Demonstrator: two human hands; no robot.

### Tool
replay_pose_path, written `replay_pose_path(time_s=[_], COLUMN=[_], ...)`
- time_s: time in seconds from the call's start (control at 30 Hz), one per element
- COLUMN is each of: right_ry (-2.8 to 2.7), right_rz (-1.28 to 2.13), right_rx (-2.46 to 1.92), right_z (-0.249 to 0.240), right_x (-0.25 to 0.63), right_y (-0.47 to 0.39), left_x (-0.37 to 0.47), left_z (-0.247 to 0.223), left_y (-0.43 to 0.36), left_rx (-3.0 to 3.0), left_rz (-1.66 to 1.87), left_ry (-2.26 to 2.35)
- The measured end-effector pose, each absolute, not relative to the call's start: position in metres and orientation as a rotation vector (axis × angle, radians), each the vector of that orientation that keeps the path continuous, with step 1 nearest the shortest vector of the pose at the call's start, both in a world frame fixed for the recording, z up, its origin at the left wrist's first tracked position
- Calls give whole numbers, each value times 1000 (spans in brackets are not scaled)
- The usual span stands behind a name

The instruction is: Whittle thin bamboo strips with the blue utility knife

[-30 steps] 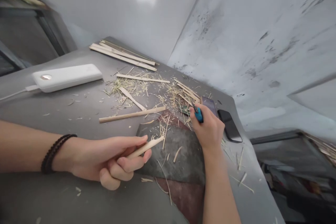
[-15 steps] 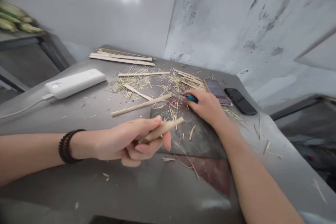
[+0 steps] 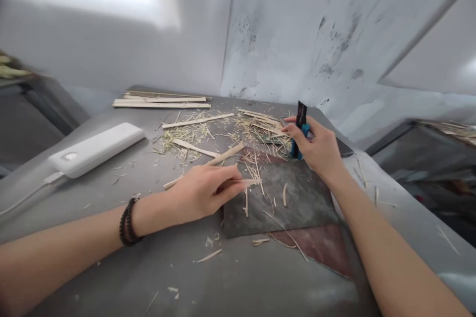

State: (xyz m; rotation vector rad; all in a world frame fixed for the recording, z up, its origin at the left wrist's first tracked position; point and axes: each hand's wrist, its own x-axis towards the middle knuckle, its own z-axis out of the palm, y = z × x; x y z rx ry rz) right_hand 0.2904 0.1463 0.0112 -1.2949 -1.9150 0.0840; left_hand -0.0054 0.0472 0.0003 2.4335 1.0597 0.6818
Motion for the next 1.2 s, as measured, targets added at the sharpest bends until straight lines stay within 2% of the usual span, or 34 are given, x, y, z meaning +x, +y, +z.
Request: replay_pose_path(time_s=[0.2,0.4,0.6,0.8,0.97,1.2], right_ry=[-2042,-2205,-2296,-2117,-1965,-2143], right_rz=[83,36,67,78,253,462], right_rx=[-1390,-1280,-1116,-1162,-1234,-1228], right_z=[-5,-11,-6,18,38,-1], right_x=[288,275,261,254,247,251], right_y=[162,156,146,139,131,136], left_x=[1,1,-1,-2,-3,-3], left_z=[-10,-9,-1,-2,-4,0], left_y=[44,44,39,35,37,35], left_rx=[2696,2751,2758,2813,2841,2751], left_rz=[690,729,673,611,568,495], left_ry=[1016,1113,1226,1158,1045,1078])
